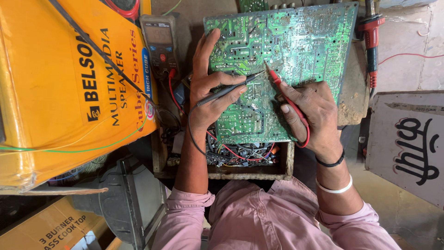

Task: The person holds a green circuit board and uses multimeter probes to test various points on the board. The person moves the probes across different solder joints and components while keeping the board steady with the other hand.

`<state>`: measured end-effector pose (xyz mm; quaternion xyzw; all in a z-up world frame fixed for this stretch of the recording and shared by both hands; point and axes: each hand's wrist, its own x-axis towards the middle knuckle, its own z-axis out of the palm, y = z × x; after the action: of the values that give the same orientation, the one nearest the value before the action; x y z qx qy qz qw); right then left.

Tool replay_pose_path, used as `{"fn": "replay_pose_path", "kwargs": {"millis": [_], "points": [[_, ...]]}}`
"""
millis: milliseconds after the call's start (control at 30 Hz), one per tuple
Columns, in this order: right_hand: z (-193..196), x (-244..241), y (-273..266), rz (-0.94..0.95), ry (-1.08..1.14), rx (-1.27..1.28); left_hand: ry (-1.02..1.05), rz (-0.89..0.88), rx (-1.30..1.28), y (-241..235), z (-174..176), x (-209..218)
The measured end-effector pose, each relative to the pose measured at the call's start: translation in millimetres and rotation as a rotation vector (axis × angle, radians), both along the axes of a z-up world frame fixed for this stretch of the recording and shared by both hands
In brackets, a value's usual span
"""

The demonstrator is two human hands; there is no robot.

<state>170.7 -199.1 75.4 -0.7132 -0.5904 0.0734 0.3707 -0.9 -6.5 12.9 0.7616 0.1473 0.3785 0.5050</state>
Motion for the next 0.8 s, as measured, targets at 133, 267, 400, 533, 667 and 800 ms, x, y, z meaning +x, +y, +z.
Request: {"fn": "replay_pose_path", "kwargs": {"millis": [133,267,400,533,667,800], "points": [[-1,0,1,-0.002,-0.009,-0.003,-0.003,-0.011,-0.025,-1,-2,0],[-1,0,1,0.002,-0.009,0.003,0.012,-0.003,-0.015,0,-2,0],[0,0,1,-0.002,-0.017,-0.003,0.004,-0.005,-0.022,-1,-3,0],[0,0,1,-0.002,-0.007,-0.010,0.001,-0.007,-0.028,-1,-4,-1],[-2,1,-1,0.009,-0.013,-0.002,-0.004,-0.014,-0.031,0,-3,0],[-10,-1,-8,-0.051,0.018,0.064,-0.013,-0.009,-0.036,-1,-2,-1]]}}
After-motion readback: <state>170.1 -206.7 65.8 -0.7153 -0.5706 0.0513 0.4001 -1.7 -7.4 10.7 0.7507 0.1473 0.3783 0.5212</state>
